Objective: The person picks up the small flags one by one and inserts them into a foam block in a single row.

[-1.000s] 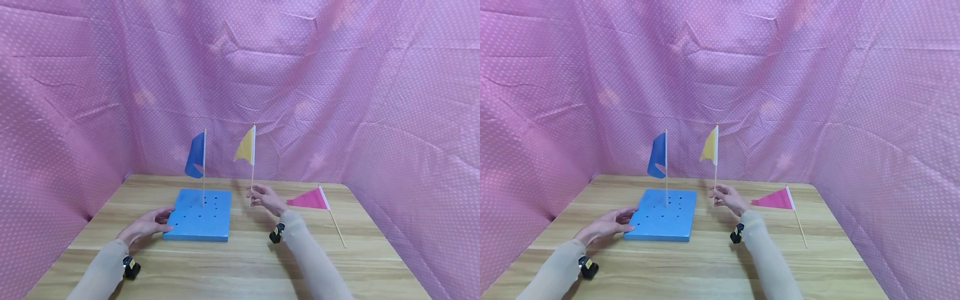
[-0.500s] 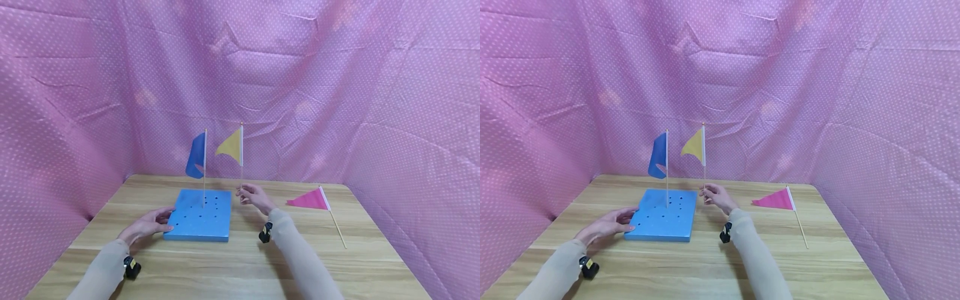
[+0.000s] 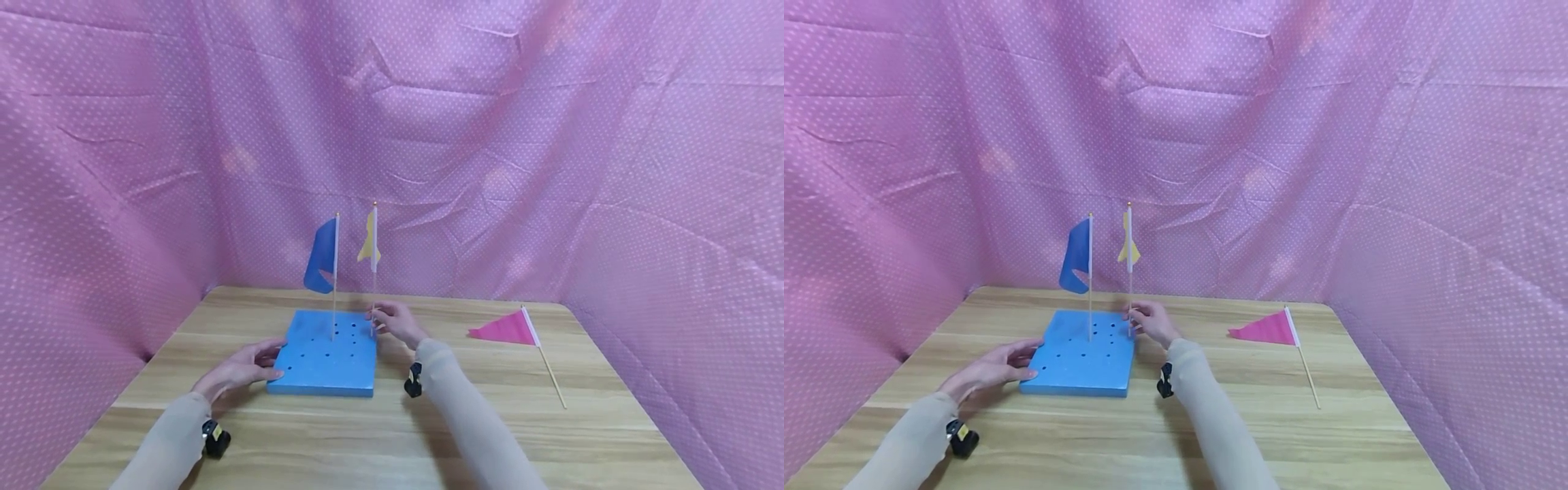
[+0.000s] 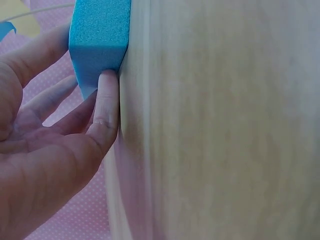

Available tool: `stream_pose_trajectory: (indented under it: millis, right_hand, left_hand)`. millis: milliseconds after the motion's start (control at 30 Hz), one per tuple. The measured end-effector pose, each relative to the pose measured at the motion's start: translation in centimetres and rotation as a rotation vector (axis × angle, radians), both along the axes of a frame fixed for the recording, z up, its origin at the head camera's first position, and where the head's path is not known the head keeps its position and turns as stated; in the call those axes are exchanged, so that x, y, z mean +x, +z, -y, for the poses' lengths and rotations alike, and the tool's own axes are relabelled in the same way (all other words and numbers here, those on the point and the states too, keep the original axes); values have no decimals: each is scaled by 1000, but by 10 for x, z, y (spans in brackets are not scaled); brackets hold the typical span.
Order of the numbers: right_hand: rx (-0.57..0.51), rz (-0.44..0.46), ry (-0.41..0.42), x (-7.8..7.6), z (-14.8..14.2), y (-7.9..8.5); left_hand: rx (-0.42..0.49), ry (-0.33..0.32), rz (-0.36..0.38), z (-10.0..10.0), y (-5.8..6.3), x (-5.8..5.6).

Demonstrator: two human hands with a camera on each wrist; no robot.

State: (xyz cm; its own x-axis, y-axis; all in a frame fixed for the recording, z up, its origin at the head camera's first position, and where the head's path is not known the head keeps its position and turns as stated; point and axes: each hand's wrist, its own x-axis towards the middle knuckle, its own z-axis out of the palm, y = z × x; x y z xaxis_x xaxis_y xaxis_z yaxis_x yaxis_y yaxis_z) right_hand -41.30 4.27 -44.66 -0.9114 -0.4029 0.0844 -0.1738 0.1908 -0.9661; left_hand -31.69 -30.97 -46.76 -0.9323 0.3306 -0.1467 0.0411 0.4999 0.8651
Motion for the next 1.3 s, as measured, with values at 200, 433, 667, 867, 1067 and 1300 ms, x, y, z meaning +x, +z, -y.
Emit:
stream_pose_trajectory:
  millis: [200, 433, 667, 867, 1067, 1300]
  right_hand:
    - [51, -19, -15, 2, 13, 0]
    - [63, -27, -39, 5, 24, 2]
    - [60, -11, -13, 6, 33, 0]
    - [94, -34, -8, 10, 37, -1]
    - [141, -50, -30, 13, 35, -9]
    - [134, -58, -63, 13, 40, -13]
  left_hand:
    - [-2, 5, 11, -1, -1, 0]
    - [33, 16, 24, -3, -1, -1]
    - [7, 0, 11, -3, -2, 1]
    - [6, 13, 23, -4, -4, 2]
    - [9, 27, 21, -3, -5, 1]
    - [19, 23, 22, 0, -3, 4]
